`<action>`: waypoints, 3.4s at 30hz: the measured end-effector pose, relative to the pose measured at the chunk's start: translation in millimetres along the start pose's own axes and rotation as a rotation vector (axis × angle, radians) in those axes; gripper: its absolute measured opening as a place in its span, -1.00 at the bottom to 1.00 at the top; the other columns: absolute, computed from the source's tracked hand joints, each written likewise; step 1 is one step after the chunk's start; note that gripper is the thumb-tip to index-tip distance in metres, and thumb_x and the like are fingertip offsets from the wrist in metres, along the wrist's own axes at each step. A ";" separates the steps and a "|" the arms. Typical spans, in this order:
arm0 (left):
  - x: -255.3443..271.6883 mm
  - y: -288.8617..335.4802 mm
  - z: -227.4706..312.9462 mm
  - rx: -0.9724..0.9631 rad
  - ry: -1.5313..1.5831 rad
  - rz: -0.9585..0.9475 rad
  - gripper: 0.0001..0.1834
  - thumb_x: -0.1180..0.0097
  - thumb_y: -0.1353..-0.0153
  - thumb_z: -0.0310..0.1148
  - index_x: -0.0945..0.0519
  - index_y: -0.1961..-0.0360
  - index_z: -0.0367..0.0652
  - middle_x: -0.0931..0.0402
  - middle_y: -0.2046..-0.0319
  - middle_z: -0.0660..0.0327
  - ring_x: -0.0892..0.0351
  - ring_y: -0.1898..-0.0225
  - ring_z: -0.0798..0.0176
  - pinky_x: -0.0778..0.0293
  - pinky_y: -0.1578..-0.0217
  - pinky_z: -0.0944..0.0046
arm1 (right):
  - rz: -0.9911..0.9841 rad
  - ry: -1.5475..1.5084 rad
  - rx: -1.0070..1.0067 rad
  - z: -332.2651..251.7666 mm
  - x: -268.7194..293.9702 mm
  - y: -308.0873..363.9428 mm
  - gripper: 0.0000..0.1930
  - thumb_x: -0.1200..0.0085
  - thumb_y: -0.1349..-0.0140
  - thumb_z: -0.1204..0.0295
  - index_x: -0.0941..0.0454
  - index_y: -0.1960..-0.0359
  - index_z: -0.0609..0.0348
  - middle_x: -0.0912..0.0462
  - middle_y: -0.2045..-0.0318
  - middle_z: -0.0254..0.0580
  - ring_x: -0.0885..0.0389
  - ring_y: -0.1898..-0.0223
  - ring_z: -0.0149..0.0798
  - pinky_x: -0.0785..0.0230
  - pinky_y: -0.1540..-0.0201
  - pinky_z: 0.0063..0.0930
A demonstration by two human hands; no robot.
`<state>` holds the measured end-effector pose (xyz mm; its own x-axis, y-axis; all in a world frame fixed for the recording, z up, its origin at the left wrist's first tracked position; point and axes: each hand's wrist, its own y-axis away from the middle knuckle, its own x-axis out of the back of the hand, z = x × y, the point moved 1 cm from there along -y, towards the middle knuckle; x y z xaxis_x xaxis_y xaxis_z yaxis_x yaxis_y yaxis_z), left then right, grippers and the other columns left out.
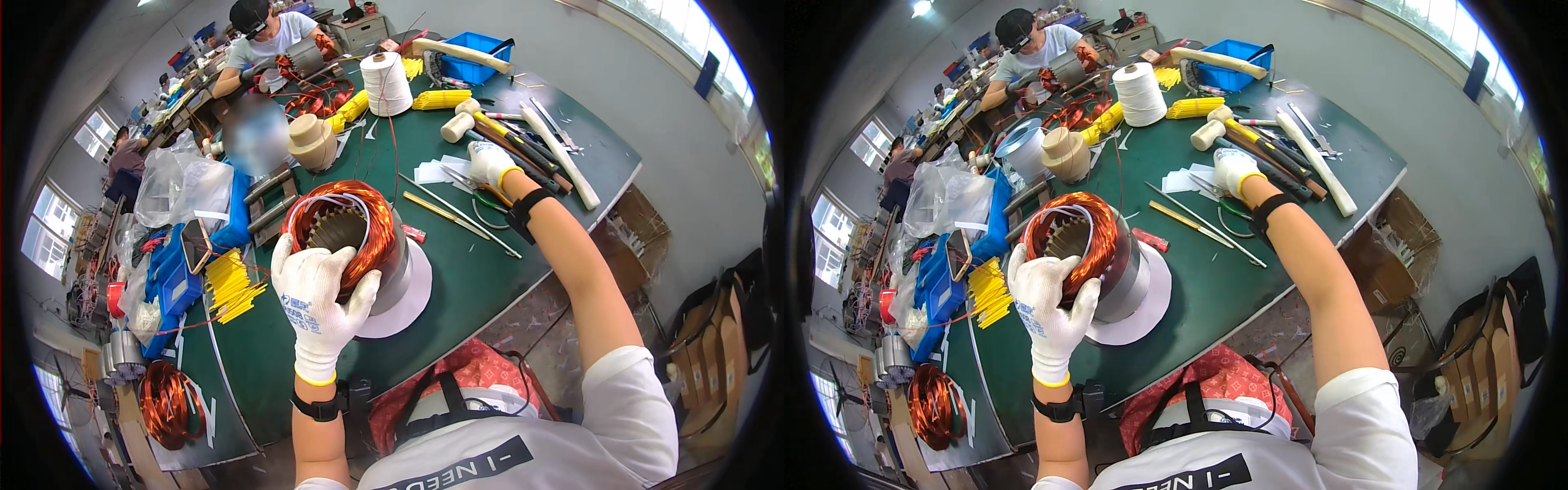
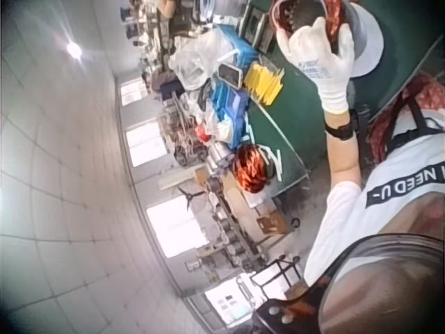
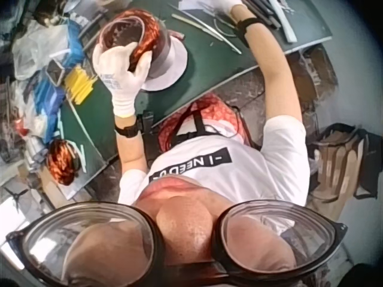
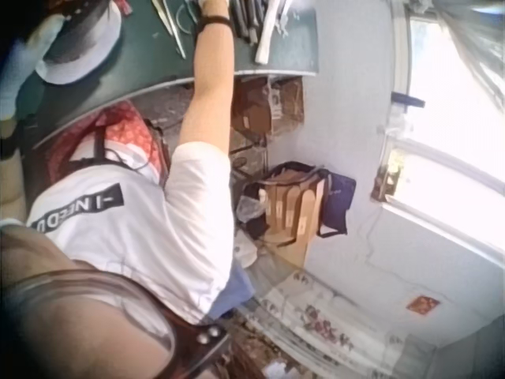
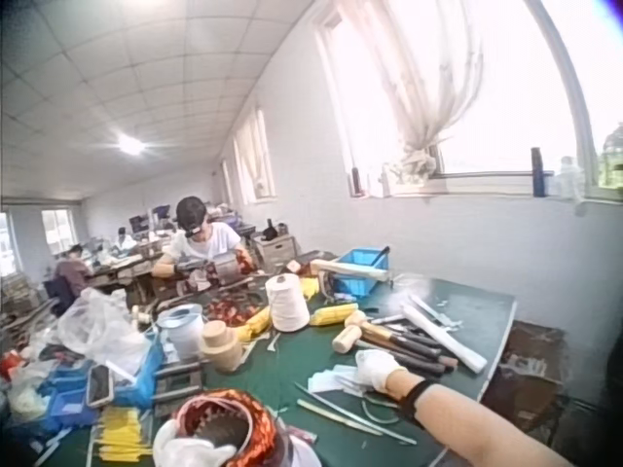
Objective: The person places a stator on a stand, inserts a paper strip into the core, and uses a metal tool to press copper wire coils into the slots. After positioning the wires, the person inserts another paper strip and presses it down with the tool.
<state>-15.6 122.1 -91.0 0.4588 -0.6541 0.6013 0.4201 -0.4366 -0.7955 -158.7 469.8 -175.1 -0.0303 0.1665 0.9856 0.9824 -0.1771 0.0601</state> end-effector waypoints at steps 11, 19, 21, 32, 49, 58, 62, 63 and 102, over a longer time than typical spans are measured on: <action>-0.8 -0.6 -2.7 -0.032 0.004 0.055 -0.68 -0.37 0.11 -0.24 -0.61 0.30 -0.09 -0.48 0.48 0.29 -0.49 0.31 0.15 -0.25 -0.16 -0.10 | -0.165 -0.279 0.068 29.3 -0.5 -17.0 -0.59 -0.19 -0.05 0.25 -0.64 0.04 0.10 -0.68 0.11 -0.07 -0.62 0.05 -0.13 -0.45 -0.03 -0.32; -5.6 -0.3 -2.1 -0.014 0.030 0.095 -0.69 -0.38 0.13 -0.23 -0.63 0.33 -0.07 -0.48 0.49 0.29 -0.49 0.33 0.15 -0.26 -0.16 -0.08 | -0.116 -0.351 0.196 39.1 7.7 -14.5 -0.70 -0.21 -0.01 0.24 -0.71 0.28 0.14 -0.70 0.41 -0.13 -0.66 0.36 -0.19 -0.49 0.24 -0.32; -6.1 -2.8 -1.1 -0.021 0.032 0.089 -0.69 -0.38 0.13 -0.23 -0.62 0.34 -0.07 -0.47 0.50 0.28 -0.49 0.33 0.15 -0.26 -0.15 -0.08 | -0.223 -0.822 0.061 58.2 14.3 -6.2 -0.77 -0.18 -0.11 0.34 -0.64 0.24 0.19 -0.58 0.54 -0.29 -0.52 0.52 -0.39 -0.35 0.47 -0.44; -6.3 10.6 -20.9 -0.087 0.058 0.130 -0.74 -0.22 -0.03 -0.12 -0.62 0.38 -0.07 -0.46 0.50 0.24 -0.50 0.32 0.12 -0.29 -0.14 -0.08 | 0.247 -1.125 0.197 17.3 58.7 172.8 -0.74 -0.15 -0.27 0.24 -0.56 0.34 0.23 -0.56 0.36 -0.36 -0.42 0.37 -0.53 -0.26 0.30 -0.62; 28.6 63.7 95.5 1.263 1.294 -0.310 -0.57 -0.30 -0.19 -0.35 -0.51 -0.02 -0.34 -0.59 0.36 0.21 -0.55 0.50 0.44 -0.41 0.51 0.49 | -0.142 -1.735 0.401 -72.8 19.5 279.7 -0.78 -0.11 -0.25 0.37 -0.47 0.50 0.21 -0.57 0.05 0.00 -0.51 0.13 -0.34 -0.39 0.04 -0.40; 18.5 79.5 85.9 1.377 1.665 -0.386 -0.59 -0.29 -0.18 -0.28 -0.51 0.05 -0.30 -0.52 0.42 0.27 -0.42 0.57 0.45 -0.35 0.56 0.47 | -0.497 -1.874 0.854 -94.6 11.3 281.0 -0.60 -0.15 -0.28 0.39 -0.48 -0.08 0.42 -0.63 0.12 -0.10 -0.58 0.08 -0.27 -0.38 -0.10 -0.40; 28.8 71.7 79.3 0.911 0.957 -0.235 -0.47 -0.31 -0.18 -0.28 -0.48 -0.12 -0.29 -0.54 0.35 0.28 -0.52 0.43 0.43 -0.47 0.45 0.45 | -0.156 -2.100 0.390 -99.0 -5.0 271.8 -0.61 -0.20 -0.29 0.31 -0.53 -0.01 0.37 -0.67 0.19 -0.26 -0.61 0.18 -0.43 -0.47 0.06 -0.51; 36.1 69.0 66.6 0.630 0.432 -0.110 -0.49 -0.35 -0.13 -0.27 -0.52 -0.09 -0.23 -0.57 0.26 0.21 -0.55 0.28 0.32 -0.50 0.29 0.31 | -0.216 -2.097 0.334 -97.3 2.5 270.4 -0.57 -0.24 -0.26 0.31 -0.51 -0.05 0.36 -0.66 0.16 -0.26 -0.61 0.18 -0.44 -0.47 0.05 -0.51; 26.0 -2.4 -64.7 -0.246 -0.009 -0.305 -0.37 0.02 -0.22 0.30 -0.62 0.29 -0.14 -0.65 0.13 0.19 -0.42 -0.15 -0.21 -0.14 -0.22 -0.12 | 0.371 -1.631 0.082 -180.4 -18.1 264.8 -0.87 -0.16 -0.20 0.47 -0.50 0.34 0.28 -0.61 0.51 -0.21 -0.61 0.43 -0.45 -0.45 0.34 -0.47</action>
<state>-55.3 66.2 -78.3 0.3493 -0.4668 0.8125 0.3382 -0.7458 -0.5739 68.7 244.9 -148.5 0.3490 0.9047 -0.2445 0.8999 -0.3963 -0.1821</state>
